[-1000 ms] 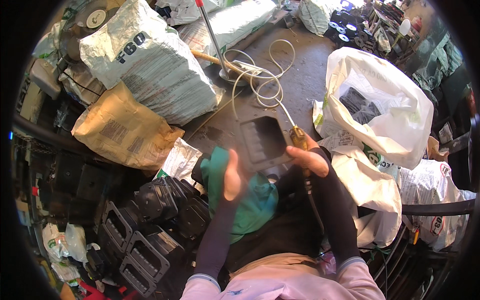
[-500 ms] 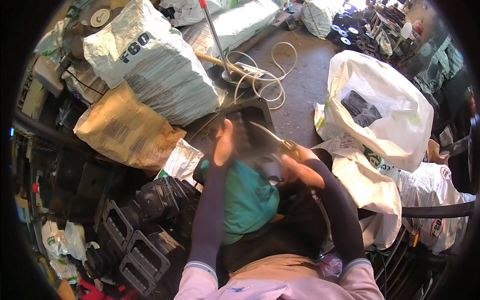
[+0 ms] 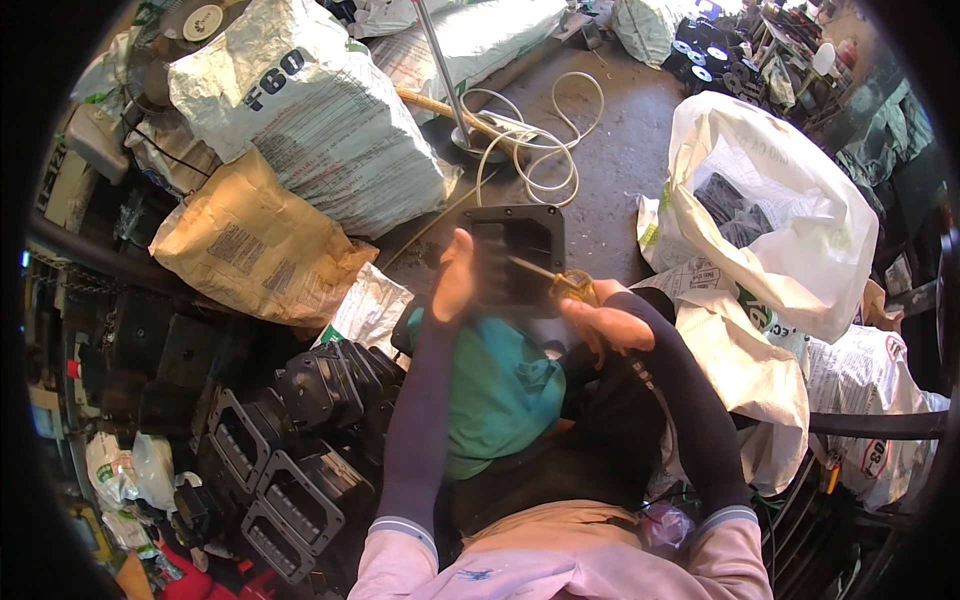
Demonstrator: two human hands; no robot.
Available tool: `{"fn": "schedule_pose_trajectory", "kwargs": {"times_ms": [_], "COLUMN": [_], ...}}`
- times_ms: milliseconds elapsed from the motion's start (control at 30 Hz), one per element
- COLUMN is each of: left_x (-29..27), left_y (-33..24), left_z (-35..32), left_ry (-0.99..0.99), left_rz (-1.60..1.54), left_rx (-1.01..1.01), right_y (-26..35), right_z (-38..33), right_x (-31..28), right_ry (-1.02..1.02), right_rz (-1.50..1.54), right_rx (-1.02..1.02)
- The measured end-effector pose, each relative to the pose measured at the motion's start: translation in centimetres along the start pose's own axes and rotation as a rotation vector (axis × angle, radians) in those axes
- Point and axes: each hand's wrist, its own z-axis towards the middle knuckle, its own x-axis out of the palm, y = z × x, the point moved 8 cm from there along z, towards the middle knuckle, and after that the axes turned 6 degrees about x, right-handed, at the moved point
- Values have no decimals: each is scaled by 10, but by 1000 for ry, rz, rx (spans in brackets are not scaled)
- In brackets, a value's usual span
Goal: The person sits on the floor and repeatedly scrapes and wipes black plastic parts using a metal scraper and a green cloth. The person handles the parts one at a time, scraping surfaces and wiping them before setting them aside.
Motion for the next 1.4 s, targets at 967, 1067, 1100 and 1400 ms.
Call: {"fn": "schedule_pose_trajectory", "kwargs": {"times_ms": [967, 1067, 1100, 1400], "left_x": [-4, -11, -12, -36], "left_y": [-42, -36, -34, -1], "left_z": [-21, -18, -16, -1], "left_ry": [-529, -547, -540, -452], "left_rz": [367, 399, 411, 299], "left_rx": [282, 207, 183, 65], "right_y": [-16, -15, -11, 22], "right_z": [-36, -25, -22, -1], "right_x": [16, 11, 10, 18], "right_ry": [-477, -521, -541, -601], "right_rz": [-644, -637, -626, -550], "right_rx": [29, 46, 16, -132]}}
